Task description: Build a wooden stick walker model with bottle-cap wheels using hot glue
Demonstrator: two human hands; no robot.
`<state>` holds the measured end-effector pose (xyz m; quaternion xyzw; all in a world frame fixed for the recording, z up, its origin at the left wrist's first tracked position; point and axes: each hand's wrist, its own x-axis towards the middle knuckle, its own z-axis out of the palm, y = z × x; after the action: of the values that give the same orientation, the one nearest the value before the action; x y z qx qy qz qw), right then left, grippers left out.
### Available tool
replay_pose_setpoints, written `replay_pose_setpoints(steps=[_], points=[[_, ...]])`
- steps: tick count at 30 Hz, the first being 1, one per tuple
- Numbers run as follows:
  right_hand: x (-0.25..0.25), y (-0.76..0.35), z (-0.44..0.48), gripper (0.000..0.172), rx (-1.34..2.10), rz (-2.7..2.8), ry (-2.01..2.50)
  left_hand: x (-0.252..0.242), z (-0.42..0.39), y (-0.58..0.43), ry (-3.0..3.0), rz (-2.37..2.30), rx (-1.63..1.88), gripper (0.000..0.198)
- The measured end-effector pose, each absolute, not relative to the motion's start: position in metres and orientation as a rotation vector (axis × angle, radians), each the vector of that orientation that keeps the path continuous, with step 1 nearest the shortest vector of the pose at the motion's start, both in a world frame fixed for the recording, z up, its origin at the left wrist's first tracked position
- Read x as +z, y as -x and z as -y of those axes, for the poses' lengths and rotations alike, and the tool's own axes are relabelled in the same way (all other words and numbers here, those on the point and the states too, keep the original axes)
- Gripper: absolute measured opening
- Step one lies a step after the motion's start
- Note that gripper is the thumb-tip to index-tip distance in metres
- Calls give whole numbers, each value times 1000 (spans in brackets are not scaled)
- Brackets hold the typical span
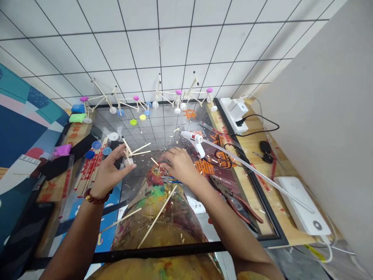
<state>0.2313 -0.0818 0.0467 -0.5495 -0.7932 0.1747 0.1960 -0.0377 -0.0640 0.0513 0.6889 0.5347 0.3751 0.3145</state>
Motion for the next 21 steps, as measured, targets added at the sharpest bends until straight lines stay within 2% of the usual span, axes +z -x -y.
replay_pose_setpoints(steps=[2, 8, 16, 21], points=[[43, -243, 98, 12, 504, 2156, 1548, 50, 64, 37, -1784, -1379, 992, 74], [47, -241, 96, 18, 501, 2313, 1473, 50, 66, 32, -1779, -1422, 981, 76], [63, -195, 60, 14, 560, 2396, 1820, 50, 66, 34, -1798, -1442, 1040, 73], [59, -190, 47, 16, 621, 2118, 1964, 55, 66, 34, -1811, -1505, 1044, 73]])
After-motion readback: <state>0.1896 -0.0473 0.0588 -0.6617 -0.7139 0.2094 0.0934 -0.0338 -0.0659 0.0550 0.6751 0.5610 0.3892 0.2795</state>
